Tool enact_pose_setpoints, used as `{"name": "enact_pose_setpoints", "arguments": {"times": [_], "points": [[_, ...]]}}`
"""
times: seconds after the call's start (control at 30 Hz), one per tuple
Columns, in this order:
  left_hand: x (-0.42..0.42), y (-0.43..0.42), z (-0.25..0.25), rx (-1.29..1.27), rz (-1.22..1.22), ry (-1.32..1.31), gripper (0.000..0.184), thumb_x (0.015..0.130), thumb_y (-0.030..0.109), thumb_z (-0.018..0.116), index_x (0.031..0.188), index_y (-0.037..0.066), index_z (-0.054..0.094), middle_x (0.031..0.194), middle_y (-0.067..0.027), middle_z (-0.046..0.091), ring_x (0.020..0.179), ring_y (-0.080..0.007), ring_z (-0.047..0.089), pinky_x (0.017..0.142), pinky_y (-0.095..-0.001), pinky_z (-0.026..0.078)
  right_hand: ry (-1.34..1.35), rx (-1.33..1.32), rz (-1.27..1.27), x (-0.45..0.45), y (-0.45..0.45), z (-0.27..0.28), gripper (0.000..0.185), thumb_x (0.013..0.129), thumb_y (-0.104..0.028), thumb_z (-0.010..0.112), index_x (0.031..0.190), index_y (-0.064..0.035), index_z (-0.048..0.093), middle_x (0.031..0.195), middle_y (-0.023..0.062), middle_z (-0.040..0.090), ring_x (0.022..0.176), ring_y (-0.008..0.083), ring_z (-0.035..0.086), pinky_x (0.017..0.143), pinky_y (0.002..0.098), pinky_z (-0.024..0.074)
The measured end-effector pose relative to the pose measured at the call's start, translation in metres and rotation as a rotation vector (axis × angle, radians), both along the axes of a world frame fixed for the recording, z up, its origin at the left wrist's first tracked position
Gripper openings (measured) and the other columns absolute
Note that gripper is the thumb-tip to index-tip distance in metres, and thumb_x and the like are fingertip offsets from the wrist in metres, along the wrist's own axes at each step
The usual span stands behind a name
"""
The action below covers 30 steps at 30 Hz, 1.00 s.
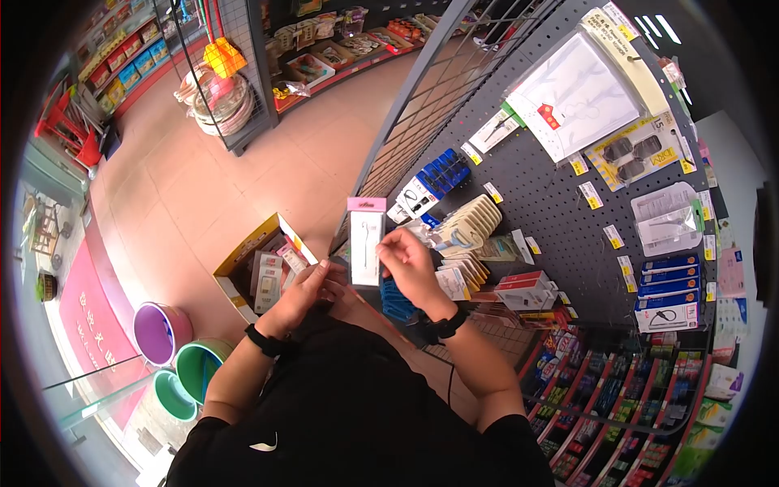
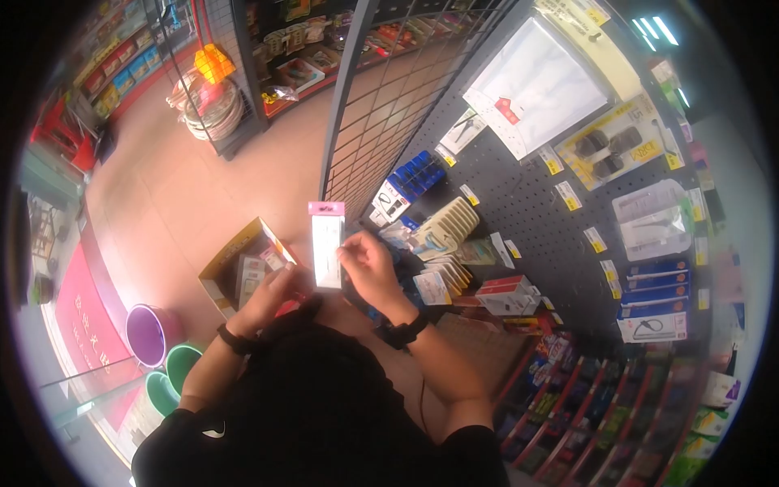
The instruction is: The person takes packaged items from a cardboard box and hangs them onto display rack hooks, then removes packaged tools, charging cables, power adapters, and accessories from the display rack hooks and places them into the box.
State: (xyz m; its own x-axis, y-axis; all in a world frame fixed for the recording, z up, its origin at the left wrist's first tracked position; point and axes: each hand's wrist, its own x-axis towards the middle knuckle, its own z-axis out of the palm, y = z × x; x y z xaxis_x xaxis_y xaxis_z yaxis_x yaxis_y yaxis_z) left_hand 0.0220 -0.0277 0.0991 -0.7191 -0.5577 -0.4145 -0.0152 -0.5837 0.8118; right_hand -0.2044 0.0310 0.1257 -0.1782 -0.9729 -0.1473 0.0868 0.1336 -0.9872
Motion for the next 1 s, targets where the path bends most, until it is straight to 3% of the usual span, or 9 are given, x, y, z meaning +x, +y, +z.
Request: {"name": "enact_pose_setpoints", "arguments": {"times": [0.1, 0.27, 0.33, 0.47, 0.53, 0.7, 0.83, 0.9, 1.0], "points": [[0.001, -0.002, -0.005, -0.035, -0.048, 0.004, 0.032, 0.100, 0.027, 0.053, 0.117, 0.000, 0.058, 0.092, -0.0034, 0.063, 0.080, -0.0098, 0.061, 0.069, -0.0251, 0.050, 0.004, 0.061, -0.017, 0.022, 0.011, -0.048, 0.009, 0.095, -0.011, 0.061, 0.096, -0.0063, 0.053, 0.086, -0.0009, 0.061, 0.073, 0.0038, 0.056, 0.058, 0.0209, 0.0437], [0.004, 0.001, -0.011, -0.218, -0.221, -0.239, 0.020, 0.095, 0.015, 0.055, 0.102, -0.002, 0.064, 0.095, -0.0048, 0.063, 0.085, -0.0118, 0.060, 0.073, -0.0275, 0.050, 0.208, 0.079, 0.061, 0.036, 0.022, -0.080, 0.012, 0.095, -0.011, 0.061, 0.100, -0.0022, 0.054, 0.087, 0.0012, 0.060, 0.077, 0.0042, 0.057, 0.064, 0.0197, 0.0461], [0.009, 0.005, -0.037, 0.066, 0.034, -0.072, 0.025, 0.094, 0.014, 0.059, 0.115, -0.001, 0.059, 0.088, -0.0036, 0.064, 0.071, -0.0107, 0.061, 0.064, -0.0257, 0.051, 0.247, 0.072, 0.016, 0.032, 0.022, -0.079, 0.014, 0.094, -0.011, 0.062, 0.105, -0.0019, 0.056, 0.088, 0.0014, 0.061, 0.076, 0.0045, 0.057, 0.063, 0.0200, 0.0464], [0.037, -0.004, -0.063, -0.156, 0.095, -0.101, 0.025, 0.095, 0.018, 0.058, 0.112, 0.000, 0.058, 0.092, -0.0050, 0.063, 0.075, -0.0123, 0.061, 0.064, -0.0283, 0.052, 0.202, 0.074, -0.004, 0.010, 0.024, -0.090, 0.016, 0.094, -0.010, 0.062, 0.107, -0.0021, 0.057, 0.087, 0.0004, 0.062, 0.074, 0.0046, 0.058, 0.061, 0.0206, 0.0466], [0.047, -0.009, -0.073, 0.265, 0.353, -0.158, 0.026, 0.095, 0.021, 0.056, 0.111, 0.001, 0.056, 0.096, -0.0060, 0.061, 0.078, -0.0135, 0.061, 0.065, -0.0301, 0.052, 0.143, 0.183, -0.010, 0.000, 0.022, -0.064, 0.016, 0.094, -0.012, 0.061, 0.107, -0.0030, 0.058, 0.087, -0.0002, 0.063, 0.075, 0.0053, 0.059, 0.062, 0.0204, 0.0461], [0.063, -0.004, -0.101, 0.164, 0.007, -0.289, 0.035, 0.097, 0.024, 0.054, 0.122, 0.000, 0.054, 0.095, -0.0050, 0.061, 0.075, -0.0125, 0.060, 0.063, -0.0270, 0.051, 0.132, 0.072, -0.166, -0.041, 0.004, -0.038, 0.015, 0.093, -0.011, 0.061, 0.106, -0.0037, 0.059, 0.091, 0.0016, 0.065, 0.078, 0.0073, 0.060, 0.063, 0.0205, 0.0459], [0.029, -0.008, -0.054, 0.031, -0.089, -0.191, 0.035, 0.097, 0.024, 0.054, 0.121, -0.001, 0.056, 0.098, -0.0052, 0.063, 0.076, -0.0116, 0.060, 0.067, -0.0250, 0.050, 0.166, -0.024, -0.383, -0.092, -0.027, -0.001, 0.017, 0.092, -0.013, 0.063, 0.106, -0.0035, 0.060, 0.092, 0.0020, 0.064, 0.078, 0.0080, 0.059, 0.064, 0.0203, 0.0442], [0.002, -0.018, -0.028, -0.152, -0.185, -0.157, 0.029, 0.097, 0.023, 0.053, 0.111, -0.001, 0.060, 0.101, -0.0076, 0.062, 0.089, -0.0131, 0.059, 0.078, -0.0266, 0.049, 0.197, -0.099, -0.496, -0.117, -0.043, 0.024, 0.020, 0.091, -0.014, 0.064, 0.108, -0.0034, 0.060, 0.093, 0.0028, 0.064, 0.080, 0.0083, 0.058, 0.066, 0.0214, 0.0450], [-0.041, -0.034, 0.001, -0.338, -0.248, -0.135, 0.031, 0.096, 0.023, 0.055, 0.117, 0.001, 0.060, 0.102, -0.0051, 0.063, 0.087, -0.0120, 0.058, 0.075, -0.0261, 0.048, 0.315, -0.214, -0.672, -0.156, -0.068, 0.043, 0.027, 0.089, -0.016, 0.067, 0.109, -0.0006, 0.058, 0.098, 0.0072, 0.063, 0.089, 0.0132, 0.059, 0.075, 0.0258, 0.0479]]}}
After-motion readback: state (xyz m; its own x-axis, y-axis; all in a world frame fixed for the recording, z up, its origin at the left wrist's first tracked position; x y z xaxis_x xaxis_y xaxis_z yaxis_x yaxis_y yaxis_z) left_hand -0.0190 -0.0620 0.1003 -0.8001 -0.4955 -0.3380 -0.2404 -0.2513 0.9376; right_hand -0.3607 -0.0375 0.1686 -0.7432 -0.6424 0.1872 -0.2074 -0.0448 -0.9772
